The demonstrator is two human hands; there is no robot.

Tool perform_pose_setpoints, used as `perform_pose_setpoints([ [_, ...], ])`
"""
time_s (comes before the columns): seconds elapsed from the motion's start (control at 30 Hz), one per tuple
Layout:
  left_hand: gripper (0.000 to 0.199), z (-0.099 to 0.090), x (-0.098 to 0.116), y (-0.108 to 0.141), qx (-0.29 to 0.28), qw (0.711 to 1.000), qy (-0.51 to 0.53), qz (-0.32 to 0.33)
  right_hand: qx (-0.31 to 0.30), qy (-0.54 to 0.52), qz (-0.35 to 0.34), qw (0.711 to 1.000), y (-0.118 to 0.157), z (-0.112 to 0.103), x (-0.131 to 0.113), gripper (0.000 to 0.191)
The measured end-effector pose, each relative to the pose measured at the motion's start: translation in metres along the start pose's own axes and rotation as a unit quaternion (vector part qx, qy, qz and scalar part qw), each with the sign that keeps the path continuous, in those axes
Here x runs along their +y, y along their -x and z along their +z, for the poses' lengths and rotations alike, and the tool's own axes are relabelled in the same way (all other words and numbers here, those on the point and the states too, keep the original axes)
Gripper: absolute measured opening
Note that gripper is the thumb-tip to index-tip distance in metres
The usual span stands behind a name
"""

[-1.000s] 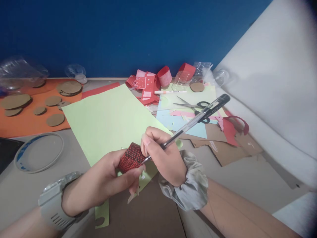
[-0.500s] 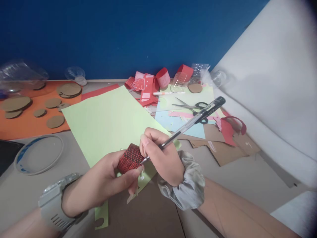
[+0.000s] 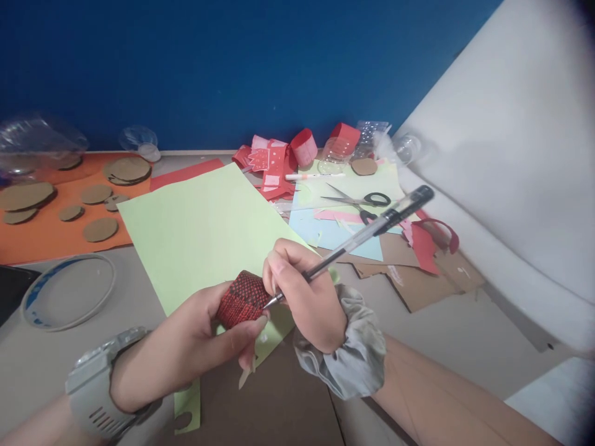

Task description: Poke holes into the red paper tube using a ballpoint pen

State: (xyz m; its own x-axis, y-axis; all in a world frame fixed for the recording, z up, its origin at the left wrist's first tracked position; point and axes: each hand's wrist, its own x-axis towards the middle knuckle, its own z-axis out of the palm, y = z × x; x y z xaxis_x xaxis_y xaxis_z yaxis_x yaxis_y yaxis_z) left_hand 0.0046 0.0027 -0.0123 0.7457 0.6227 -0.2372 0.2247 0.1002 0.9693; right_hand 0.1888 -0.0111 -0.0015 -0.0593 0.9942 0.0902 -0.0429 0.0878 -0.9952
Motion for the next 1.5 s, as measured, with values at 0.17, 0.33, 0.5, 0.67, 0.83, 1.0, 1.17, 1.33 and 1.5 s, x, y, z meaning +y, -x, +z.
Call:
perform_pose_setpoints([
  [0.17,0.033,0.002,0.005,0.001,-0.003,1.000,-0.003,-0.002,-0.013,0.048,-0.052,0.997,0.005,-0.003,0.005,0.034],
  [0.33,0.027,0.004,0.012,0.000,0.017,0.999,-0.025,-0.028,-0.029,0.072,-0.070,0.995,0.006,-0.003,0.003,0.033],
  [0.5,0.020,0.004,0.012,0.000,-0.002,0.999,-0.042,-0.022,-0.017,0.081,-0.080,0.993,0.008,-0.002,0.001,0.034],
  [0.67,0.018,0.003,0.012,0.001,-0.001,0.999,-0.044,-0.016,-0.042,0.079,-0.081,0.993,0.006,-0.002,0.003,0.039],
  [0.83,0.020,0.001,0.013,-0.001,-0.024,0.999,-0.035,-0.009,-0.075,0.050,-0.085,0.992,0.004,-0.005,0.006,0.037],
  [1.0,0.021,0.002,0.013,-0.001,-0.015,1.000,-0.019,-0.013,-0.069,0.055,-0.081,0.993,0.006,-0.006,0.009,0.038],
  [1.17,0.018,0.003,0.009,0.002,-0.006,1.000,-0.002,-0.022,-0.052,-0.007,-0.062,0.997,0.006,-0.003,0.013,0.038],
  [1.33,0.020,0.001,0.003,0.003,-0.016,1.000,-0.011,-0.007,-0.045,-0.047,-0.052,0.997,0.005,-0.002,0.014,0.037],
  [1.5,0.019,0.001,0.002,0.003,-0.014,1.000,-0.006,-0.007,-0.065,-0.007,-0.038,0.997,0.005,-0.004,0.011,0.036],
])
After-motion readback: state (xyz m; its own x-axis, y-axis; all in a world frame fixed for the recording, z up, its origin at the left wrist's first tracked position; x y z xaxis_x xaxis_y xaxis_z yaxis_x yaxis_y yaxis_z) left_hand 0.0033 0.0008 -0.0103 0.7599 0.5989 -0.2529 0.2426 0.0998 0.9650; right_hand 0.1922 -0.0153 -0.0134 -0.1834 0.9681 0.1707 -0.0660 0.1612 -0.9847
